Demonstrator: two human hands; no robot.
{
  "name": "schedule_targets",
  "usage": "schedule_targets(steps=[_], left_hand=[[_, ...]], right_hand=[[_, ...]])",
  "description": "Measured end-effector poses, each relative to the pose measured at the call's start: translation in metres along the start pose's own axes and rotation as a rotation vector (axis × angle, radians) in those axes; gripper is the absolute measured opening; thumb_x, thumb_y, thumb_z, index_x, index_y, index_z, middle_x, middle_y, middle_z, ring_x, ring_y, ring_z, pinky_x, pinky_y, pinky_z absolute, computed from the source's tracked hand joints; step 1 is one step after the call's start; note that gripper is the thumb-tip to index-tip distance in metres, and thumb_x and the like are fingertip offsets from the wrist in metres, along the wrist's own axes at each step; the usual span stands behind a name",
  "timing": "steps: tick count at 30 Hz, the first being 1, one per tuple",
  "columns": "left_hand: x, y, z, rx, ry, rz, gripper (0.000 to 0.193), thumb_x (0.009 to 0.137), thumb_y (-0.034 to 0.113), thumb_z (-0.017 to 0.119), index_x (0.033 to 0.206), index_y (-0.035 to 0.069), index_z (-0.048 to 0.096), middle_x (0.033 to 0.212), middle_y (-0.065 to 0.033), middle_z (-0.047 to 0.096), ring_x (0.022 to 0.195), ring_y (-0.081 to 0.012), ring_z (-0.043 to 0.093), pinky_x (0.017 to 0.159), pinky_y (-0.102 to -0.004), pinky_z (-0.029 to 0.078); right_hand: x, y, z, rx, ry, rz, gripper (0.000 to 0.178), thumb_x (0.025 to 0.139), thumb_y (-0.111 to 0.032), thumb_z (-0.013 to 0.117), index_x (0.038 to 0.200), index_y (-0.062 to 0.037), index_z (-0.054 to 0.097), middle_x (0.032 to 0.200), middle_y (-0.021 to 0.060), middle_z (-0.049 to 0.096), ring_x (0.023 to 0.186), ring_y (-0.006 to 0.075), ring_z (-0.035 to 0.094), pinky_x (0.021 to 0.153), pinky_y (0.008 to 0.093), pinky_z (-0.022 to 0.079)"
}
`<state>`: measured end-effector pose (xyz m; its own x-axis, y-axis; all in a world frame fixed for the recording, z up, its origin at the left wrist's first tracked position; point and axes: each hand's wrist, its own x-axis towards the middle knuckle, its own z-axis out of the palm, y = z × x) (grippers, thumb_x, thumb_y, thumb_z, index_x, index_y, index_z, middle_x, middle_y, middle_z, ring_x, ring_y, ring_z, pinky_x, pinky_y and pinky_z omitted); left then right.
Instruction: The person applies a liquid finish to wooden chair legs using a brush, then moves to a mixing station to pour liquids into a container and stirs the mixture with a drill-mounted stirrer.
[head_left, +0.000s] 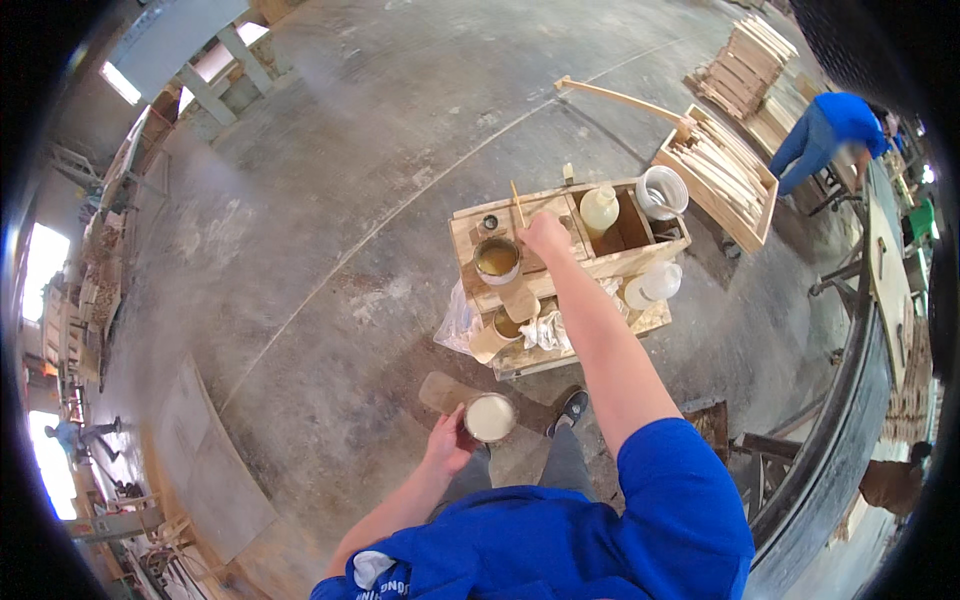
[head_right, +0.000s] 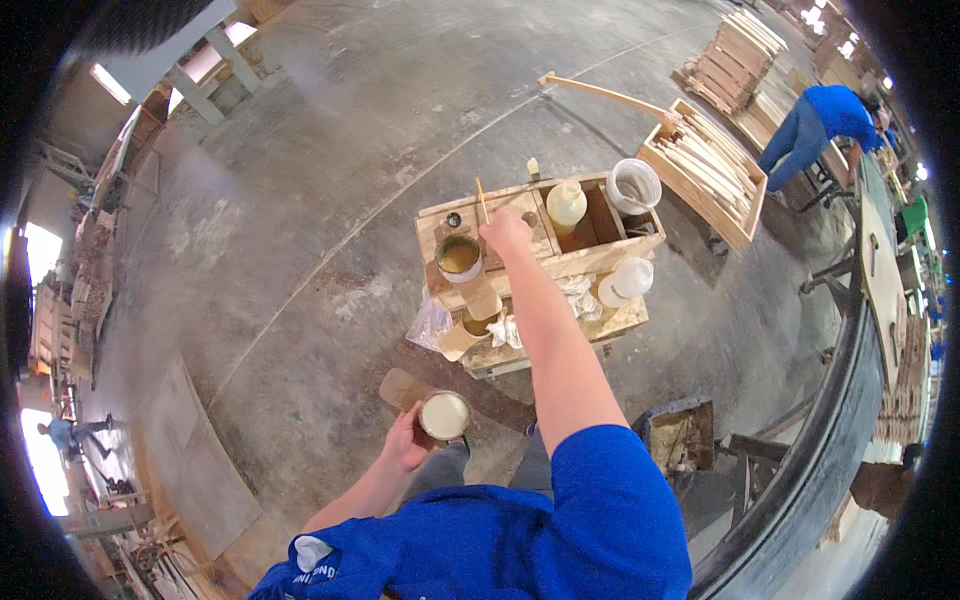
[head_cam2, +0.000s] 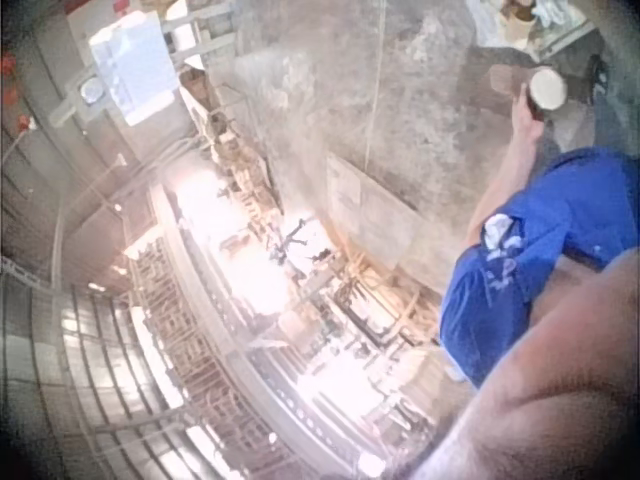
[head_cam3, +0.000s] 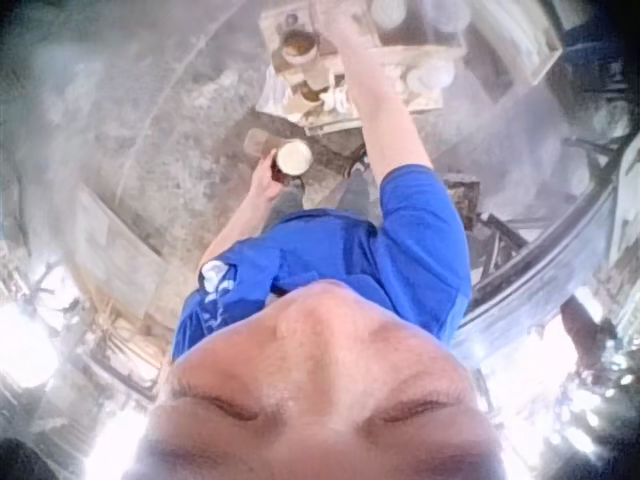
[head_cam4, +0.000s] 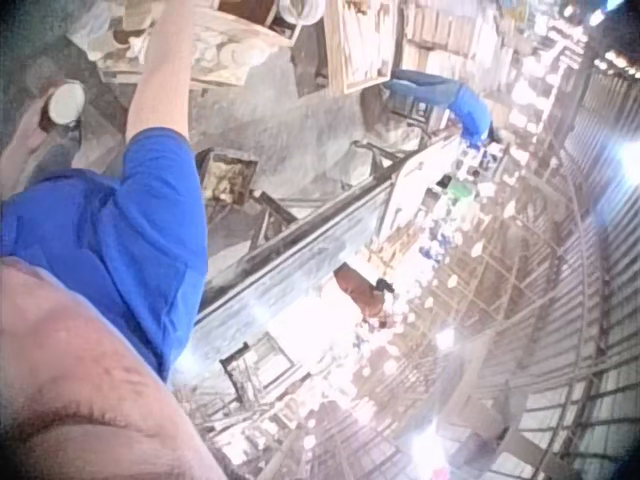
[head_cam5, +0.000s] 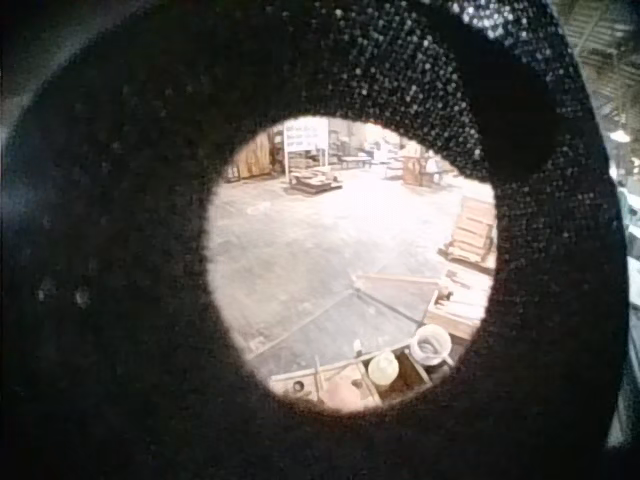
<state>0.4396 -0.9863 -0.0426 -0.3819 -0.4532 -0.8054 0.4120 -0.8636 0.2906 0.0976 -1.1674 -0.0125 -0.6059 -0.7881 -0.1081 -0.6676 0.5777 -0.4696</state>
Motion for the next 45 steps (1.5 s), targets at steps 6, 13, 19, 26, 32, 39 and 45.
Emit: schedule_targets(steps=[6,13,19,26,32,39,45], left_hand=[[0.026,-0.064,0.094,-0.093,-0.161,-0.048,0.019,0.092,0.019,0.049,0.109,0.012,0.053,0.102,-0.0015,0.059,0.092,-0.0177,0.058,0.078,-0.0381,0.049],[0.092,-0.116,0.217,-0.421,-0.163,0.115,0.017,0.092,0.013,0.046,0.105,0.006,0.054,0.101,-0.0057,0.055,0.096,-0.0202,0.055,0.091,-0.0425,0.048],[0.164,-0.104,0.259,-0.615,-0.106,0.289,0.015,0.088,0.009,0.053,0.101,0.001,0.053,0.104,-0.0085,0.054,0.094,-0.022,0.053,0.089,-0.0456,0.049],[0.204,-0.098,0.275,-0.68,-0.075,0.374,0.021,0.088,0.005,0.05,0.108,-0.001,0.052,0.108,-0.0108,0.053,0.094,-0.023,0.054,0.091,-0.0412,0.049],[0.202,-0.099,0.264,-0.551,-0.049,0.402,0.023,0.086,0.012,0.058,0.106,0.003,0.051,0.097,-0.0072,0.054,0.088,-0.0181,0.054,0.081,-0.0375,0.051],[0.204,-0.146,0.235,1.154,0.092,0.916,0.047,0.077,0.025,0.067,0.115,0.009,0.044,0.111,-0.0113,0.05,0.106,-0.0269,0.048,0.089,-0.0458,0.042],[0.245,-0.158,0.246,1.891,0.246,0.764,0.065,0.071,0.027,0.069,0.129,0.016,0.04,0.129,-0.013,0.043,0.119,-0.0346,0.038,0.094,-0.045,0.039]], right_hand=[[-0.021,0.067,-0.08,0.536,-0.184,-0.166,0.022,0.076,-0.021,0.059,0.078,0.0003,0.061,0.073,0.013,0.063,0.059,0.0171,0.061,0.057,0.0307,0.05],[-0.041,0.185,-0.239,0.478,0.062,-0.223,0.007,0.083,-0.006,0.052,0.083,-0.0002,0.055,0.066,0.0085,0.059,0.059,0.0139,0.059,0.054,0.0283,0.047],[0.01,0.195,-0.31,-0.558,0.184,-0.301,0.017,0.08,-0.015,0.05,0.084,-0.0049,0.063,0.079,0.0173,0.064,0.076,0.0307,0.064,0.066,0.0409,0.05],[0.098,0.205,-0.218,-1.007,0.051,-0.358,0.017,0.079,-0.015,0.054,0.089,-0.0117,0.068,0.089,0.0097,0.067,0.085,0.0235,0.065,0.066,0.0379,0.052],[0.115,0.196,-0.198,-1.011,-0.162,-0.396,0.016,0.078,-0.015,0.055,0.087,-0.0123,0.069,0.091,0.007,0.067,0.084,0.0228,0.066,0.067,0.0363,0.052],[0.089,0.189,-0.235,-0.993,-0.156,-0.436,0.015,0.079,-0.014,0.054,0.084,-0.0095,0.068,0.087,0.0088,0.067,0.084,0.024,0.065,0.067,0.0364,0.052],[0.044,0.284,-0.268,-0.355,-0.073,-0.15,0.016,0.078,-0.016,0.056,0.082,-0.0041,0.065,0.08,0.0097,0.066,0.068,0.0191,0.063,0.06,0.0336,0.048]])
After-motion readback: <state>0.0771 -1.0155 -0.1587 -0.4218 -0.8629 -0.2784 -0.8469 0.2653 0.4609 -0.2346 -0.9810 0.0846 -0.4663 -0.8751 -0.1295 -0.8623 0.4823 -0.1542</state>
